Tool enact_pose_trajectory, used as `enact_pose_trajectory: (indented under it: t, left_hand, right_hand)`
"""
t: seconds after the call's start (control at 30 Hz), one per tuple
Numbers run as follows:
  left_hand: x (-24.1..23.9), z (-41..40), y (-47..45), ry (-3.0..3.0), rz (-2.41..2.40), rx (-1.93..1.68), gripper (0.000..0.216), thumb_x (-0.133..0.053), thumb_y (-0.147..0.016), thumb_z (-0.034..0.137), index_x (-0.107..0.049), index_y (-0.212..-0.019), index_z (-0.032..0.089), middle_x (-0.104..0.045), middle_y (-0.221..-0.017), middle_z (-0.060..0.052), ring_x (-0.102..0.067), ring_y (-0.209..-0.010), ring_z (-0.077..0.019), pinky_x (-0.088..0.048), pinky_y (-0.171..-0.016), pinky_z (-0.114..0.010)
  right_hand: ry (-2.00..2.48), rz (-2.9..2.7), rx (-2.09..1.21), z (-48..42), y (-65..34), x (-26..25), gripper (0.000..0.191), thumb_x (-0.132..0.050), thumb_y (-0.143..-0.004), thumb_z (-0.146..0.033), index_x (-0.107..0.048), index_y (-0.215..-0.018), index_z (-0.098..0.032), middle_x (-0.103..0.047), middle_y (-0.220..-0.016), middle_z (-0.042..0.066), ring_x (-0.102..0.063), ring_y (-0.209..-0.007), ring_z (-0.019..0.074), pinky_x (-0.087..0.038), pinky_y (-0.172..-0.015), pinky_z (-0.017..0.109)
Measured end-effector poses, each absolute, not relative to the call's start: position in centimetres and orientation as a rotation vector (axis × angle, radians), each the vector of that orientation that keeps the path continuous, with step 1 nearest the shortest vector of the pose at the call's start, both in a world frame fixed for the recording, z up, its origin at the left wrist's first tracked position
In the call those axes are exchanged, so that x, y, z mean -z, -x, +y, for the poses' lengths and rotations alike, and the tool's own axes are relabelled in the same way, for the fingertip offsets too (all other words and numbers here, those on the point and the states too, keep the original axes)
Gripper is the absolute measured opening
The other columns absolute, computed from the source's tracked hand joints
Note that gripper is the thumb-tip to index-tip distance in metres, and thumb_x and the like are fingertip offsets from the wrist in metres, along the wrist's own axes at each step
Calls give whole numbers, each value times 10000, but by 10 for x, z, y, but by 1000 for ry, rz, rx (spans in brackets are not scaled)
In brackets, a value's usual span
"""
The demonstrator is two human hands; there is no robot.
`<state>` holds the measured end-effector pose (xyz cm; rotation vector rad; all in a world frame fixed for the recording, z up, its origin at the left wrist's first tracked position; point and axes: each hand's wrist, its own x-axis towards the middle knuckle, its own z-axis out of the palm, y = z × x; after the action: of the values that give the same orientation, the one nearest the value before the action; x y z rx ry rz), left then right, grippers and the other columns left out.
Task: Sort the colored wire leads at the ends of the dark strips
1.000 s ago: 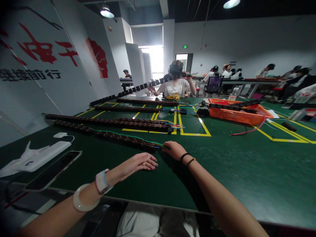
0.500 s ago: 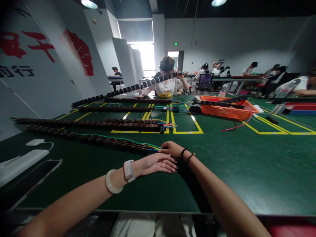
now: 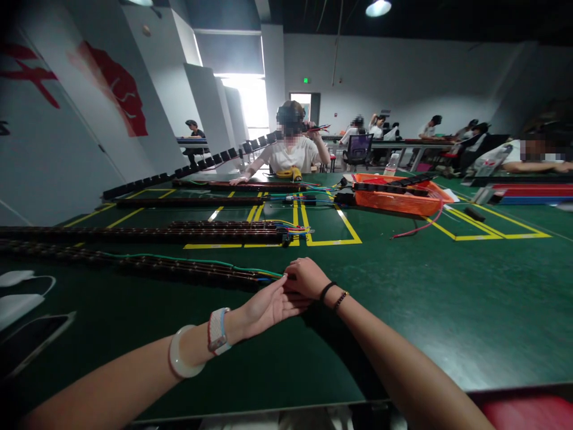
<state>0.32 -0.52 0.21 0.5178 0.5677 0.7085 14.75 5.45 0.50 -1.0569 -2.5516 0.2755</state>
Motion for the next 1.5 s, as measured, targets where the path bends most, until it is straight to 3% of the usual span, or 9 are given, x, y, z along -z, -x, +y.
enact_pose_trajectory:
  t: [0.1, 0.33, 0.57, 0.7, 0.83, 1.03, 1.17, 1.3, 1.5]
  left_hand:
    - [-1, -7, -6, -504, 578, -762, 326, -442, -891, 366, -571, -993, 85, -661, -984, -166, -635, -910, -204, -411, -938, -370]
    - [3, -5, -3, -350, 531, -1021, 150, -460, -866, 174, -593, -815, 129, -637, -809, -57, -601, -813, -125, -430, -899, -285]
    - [9, 2, -5, -268, 582, -1077, 153, -482, -888, 219, -590, -807, 148, -632, -847, -31, -587, -780, -102, -454, -846, -260]
    - [10, 2, -6, -245, 655, -1091, 193, -449, -902, 195, -574, -763, 150, -621, -804, -17, -581, -743, -86, -462, -822, -246]
    - [11, 2, -5, -309, 634, -1067, 178, -464, -897, 240, -588, -808, 148, -627, -791, -28, -582, -705, -99, -471, -830, -279]
    - [11, 3, 1, -405, 582, -983, 211, -499, -878, 287, -603, -946, 117, -655, -968, -104, -599, -963, -176, -425, -946, -331]
    - [8, 2, 2, -429, 578, -953, 251, -492, -881, 310, -589, -993, 107, -633, -1079, -138, -568, -1068, -199, -414, -970, -347]
    - [8, 2, 1, -379, 571, -1005, 209, -467, -895, 276, -606, -921, 122, -665, -973, -104, -611, -961, -177, -436, -943, -345]
    - [8, 2, -1, -335, 611, -1038, 190, -503, -878, 271, -616, -812, 133, -659, -813, -56, -614, -773, -133, -483, -831, -294]
  right_hand:
    - [1078, -2603, -67, 48, -145, -10, 128, -579, -791, -205, -627, -683, -157, -625, -711, 24, -523, -697, 129, -337, -702, 261]
    - [969, -2718, 302, 39, -140, -15, 195, -519, -863, -240, -616, -715, -159, -601, -730, 35, -494, -684, 140, -309, -702, 300]
    - [901, -2795, 582, 26, -136, -11, 192, -425, -884, -103, -608, -941, -113, -579, -839, 93, -489, -739, 180, -343, -700, 332]
    - [870, -2833, 546, 19, -134, -13, 203, -425, -876, -99, -605, -969, -89, -560, -870, 105, -485, -781, 194, -372, -732, 339]
    - [868, -2756, 246, 23, -143, -22, 248, -448, -902, -256, -606, -1059, -147, -561, -973, 101, -488, -848, 186, -387, -786, 335]
    - [981, -2529, -255, 41, -168, -34, 251, -475, -892, -364, -640, -926, -177, -588, -867, 60, -517, -763, 138, -395, -686, 255]
    - [1178, -2355, -167, 48, -177, -36, 263, -539, -846, -415, -581, -821, -157, -557, -814, 38, -475, -654, 111, -344, -585, 223]
    - [964, -2517, -135, 44, -176, -38, 273, -506, -867, -412, -596, -780, -170, -543, -774, 28, -466, -660, 112, -318, -592, 222]
    - [812, -2818, 117, 31, -164, -37, 250, -547, -826, -363, -606, -996, -188, -563, -872, 53, -496, -751, 152, -330, -698, 276]
